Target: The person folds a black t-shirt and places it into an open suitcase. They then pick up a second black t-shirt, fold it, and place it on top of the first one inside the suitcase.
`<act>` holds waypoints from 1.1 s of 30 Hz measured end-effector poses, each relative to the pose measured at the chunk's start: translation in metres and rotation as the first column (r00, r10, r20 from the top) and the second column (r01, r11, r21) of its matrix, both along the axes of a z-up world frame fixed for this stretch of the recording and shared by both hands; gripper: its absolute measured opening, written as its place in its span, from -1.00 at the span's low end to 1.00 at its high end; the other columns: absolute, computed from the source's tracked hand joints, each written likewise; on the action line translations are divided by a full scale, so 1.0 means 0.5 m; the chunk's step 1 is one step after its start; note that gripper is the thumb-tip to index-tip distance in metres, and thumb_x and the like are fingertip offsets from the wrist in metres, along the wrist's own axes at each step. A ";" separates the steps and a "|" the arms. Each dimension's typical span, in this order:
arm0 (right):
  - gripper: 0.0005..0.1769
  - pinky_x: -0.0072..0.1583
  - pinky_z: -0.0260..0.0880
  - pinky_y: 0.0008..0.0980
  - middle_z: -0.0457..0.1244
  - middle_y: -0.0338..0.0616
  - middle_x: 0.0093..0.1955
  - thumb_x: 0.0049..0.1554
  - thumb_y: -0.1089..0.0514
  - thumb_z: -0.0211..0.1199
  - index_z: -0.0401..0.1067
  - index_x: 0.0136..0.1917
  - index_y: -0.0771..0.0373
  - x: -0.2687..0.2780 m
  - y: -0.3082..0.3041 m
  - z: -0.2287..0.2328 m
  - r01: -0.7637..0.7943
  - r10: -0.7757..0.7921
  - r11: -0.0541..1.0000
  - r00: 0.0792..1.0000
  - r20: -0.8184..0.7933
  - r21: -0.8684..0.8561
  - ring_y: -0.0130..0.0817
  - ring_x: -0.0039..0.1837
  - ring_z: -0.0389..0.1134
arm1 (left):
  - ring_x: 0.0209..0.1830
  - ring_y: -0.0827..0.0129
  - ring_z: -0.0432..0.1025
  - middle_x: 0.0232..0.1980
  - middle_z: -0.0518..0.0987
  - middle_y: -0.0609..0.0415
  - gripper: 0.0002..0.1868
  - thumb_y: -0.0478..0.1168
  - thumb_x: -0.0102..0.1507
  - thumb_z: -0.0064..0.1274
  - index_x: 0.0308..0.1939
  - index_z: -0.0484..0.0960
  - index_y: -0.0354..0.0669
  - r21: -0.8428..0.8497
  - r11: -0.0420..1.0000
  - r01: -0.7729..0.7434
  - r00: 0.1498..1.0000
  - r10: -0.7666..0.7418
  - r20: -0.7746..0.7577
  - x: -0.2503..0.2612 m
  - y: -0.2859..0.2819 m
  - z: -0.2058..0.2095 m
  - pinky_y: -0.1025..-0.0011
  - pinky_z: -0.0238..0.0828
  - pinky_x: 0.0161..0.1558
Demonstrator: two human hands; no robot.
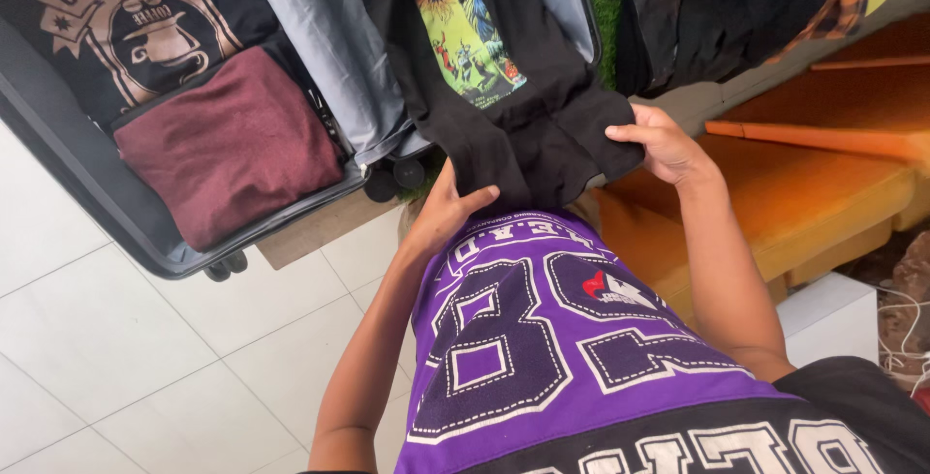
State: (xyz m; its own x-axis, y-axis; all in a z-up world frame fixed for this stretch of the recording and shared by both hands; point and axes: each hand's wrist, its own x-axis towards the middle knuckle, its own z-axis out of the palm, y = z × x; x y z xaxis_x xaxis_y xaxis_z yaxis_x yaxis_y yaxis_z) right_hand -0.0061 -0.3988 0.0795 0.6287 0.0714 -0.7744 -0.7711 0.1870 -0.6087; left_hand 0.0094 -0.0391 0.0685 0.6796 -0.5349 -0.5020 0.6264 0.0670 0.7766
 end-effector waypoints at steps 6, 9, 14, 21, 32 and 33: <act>-0.59 0.12 0.44 -0.33 0.38 -0.19 0.13 0.17 0.23 0.23 0.41 0.29 0.32 0.105 -0.002 0.028 0.018 -0.019 0.998 1.000 0.017 0.059 -0.43 0.09 0.41 | 0.69 0.22 -0.16 0.69 -0.03 -0.14 0.06 -0.44 0.13 0.18 0.61 -0.11 -0.32 0.014 0.999 -0.035 0.999 0.035 0.020 0.046 -0.004 0.002 0.34 -0.28 0.57; -0.61 -0.03 0.52 -0.29 0.38 -0.17 0.08 0.17 0.20 0.22 0.43 0.26 0.29 0.145 -0.010 0.002 0.014 -0.013 0.996 1.000 -0.015 0.089 -0.40 0.00 0.44 | 0.55 0.20 0.14 0.56 0.22 -0.12 -0.01 -0.46 0.11 0.14 0.58 0.00 -0.25 0.116 0.985 -0.127 0.988 0.136 -0.073 0.067 -0.017 -0.020 0.36 0.01 0.47; -0.66 -0.16 0.49 -0.34 0.39 -0.19 0.03 0.16 0.18 0.24 0.47 0.21 0.25 0.224 -0.006 -0.057 0.031 -0.025 0.996 0.996 -0.083 0.080 -0.41 -0.04 0.44 | 0.29 0.27 0.39 0.29 0.47 -0.05 -0.19 -0.46 0.11 0.12 0.45 0.20 -0.23 0.190 0.953 -0.234 0.949 0.267 -0.168 0.125 -0.026 -0.063 0.38 0.28 0.31; -0.79 -0.19 0.50 -0.41 0.38 -0.23 -0.05 0.15 0.15 0.27 0.46 0.07 0.17 0.345 0.016 -0.206 0.142 -0.112 0.973 0.980 -0.166 0.180 -0.40 -0.07 0.46 | -0.10 0.34 0.49 -0.05 0.58 0.05 -0.62 -0.37 0.20 0.08 0.10 0.44 -0.18 0.208 0.924 -0.321 0.863 0.376 -0.337 0.241 -0.017 -0.146 0.33 0.44 -0.14; -0.60 -0.16 0.52 -0.40 0.40 -0.03 0.05 0.23 0.04 0.22 0.36 0.21 0.36 0.530 0.053 -0.331 0.162 -0.097 0.931 0.974 -0.205 0.327 -0.19 0.01 0.52 | -0.29 0.25 0.52 -0.12 0.55 -0.14 -0.72 -0.24 0.33 0.05 0.01 0.45 -0.41 0.132 0.791 -0.598 0.598 0.549 -0.584 0.397 -0.001 -0.338 0.45 0.52 -0.33; -0.57 -0.15 0.53 -0.40 0.40 0.01 0.06 0.22 0.01 0.18 0.33 0.23 0.35 0.539 0.057 -0.324 0.173 -0.102 0.924 0.971 -0.217 0.342 -0.19 0.03 0.52 | -0.30 0.24 0.53 -0.12 0.55 -0.15 -0.64 -0.20 0.34 0.02 0.08 0.41 -0.43 0.164 0.771 -0.616 0.565 0.577 -0.590 0.403 -0.006 -0.325 0.45 0.52 -0.34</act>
State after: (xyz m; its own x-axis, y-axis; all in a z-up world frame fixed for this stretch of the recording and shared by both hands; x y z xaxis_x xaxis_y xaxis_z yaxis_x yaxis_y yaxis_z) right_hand 0.2635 -0.3702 -0.0823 0.4944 0.2881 -0.8201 -0.8170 0.4762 -0.3252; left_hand 0.2109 -0.0420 -0.0942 0.4381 -0.1561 -0.8852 0.7390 0.6233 0.2559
